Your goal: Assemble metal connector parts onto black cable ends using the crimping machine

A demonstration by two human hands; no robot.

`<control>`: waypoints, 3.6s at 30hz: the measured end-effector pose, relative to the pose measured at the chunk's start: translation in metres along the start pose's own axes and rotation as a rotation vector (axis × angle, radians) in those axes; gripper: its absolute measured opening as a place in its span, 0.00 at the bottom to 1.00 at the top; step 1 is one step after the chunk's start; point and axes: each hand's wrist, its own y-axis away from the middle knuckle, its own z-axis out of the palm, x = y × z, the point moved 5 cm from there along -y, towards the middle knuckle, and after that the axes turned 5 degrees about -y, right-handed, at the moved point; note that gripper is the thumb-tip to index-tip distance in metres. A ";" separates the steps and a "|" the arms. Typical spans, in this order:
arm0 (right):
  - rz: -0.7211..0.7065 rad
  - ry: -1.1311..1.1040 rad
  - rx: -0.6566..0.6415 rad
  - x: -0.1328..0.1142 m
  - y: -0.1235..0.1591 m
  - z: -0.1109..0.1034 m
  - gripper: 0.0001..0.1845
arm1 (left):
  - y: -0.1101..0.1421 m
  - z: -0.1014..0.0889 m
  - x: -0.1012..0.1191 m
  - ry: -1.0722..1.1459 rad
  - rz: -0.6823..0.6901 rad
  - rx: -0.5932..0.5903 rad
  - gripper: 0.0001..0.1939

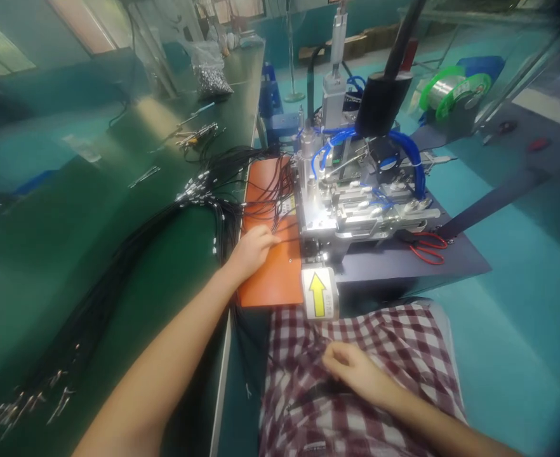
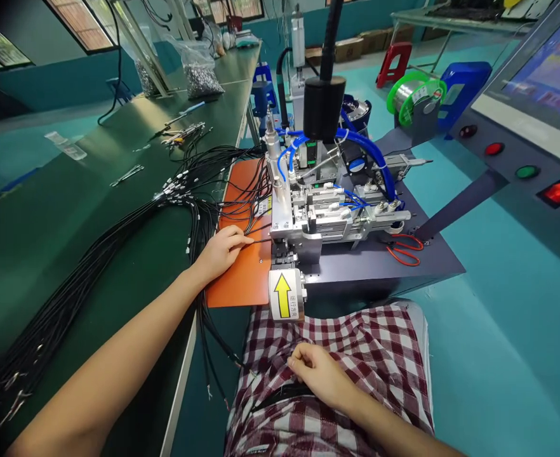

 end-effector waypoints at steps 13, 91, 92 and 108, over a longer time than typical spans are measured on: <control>-0.181 0.258 -0.070 -0.033 -0.013 0.048 0.10 | -0.005 0.005 -0.002 0.038 -0.036 0.000 0.13; -0.409 -0.347 0.485 -0.136 -0.014 -0.080 0.08 | 0.005 0.008 0.109 1.025 -0.770 -0.151 0.10; -0.409 -0.351 0.472 -0.135 -0.014 -0.078 0.09 | 0.007 0.010 0.108 1.029 -0.802 -0.139 0.11; -0.735 -0.012 0.629 -0.143 -0.004 -0.076 0.10 | 0.009 0.013 0.108 1.090 -0.815 -0.171 0.08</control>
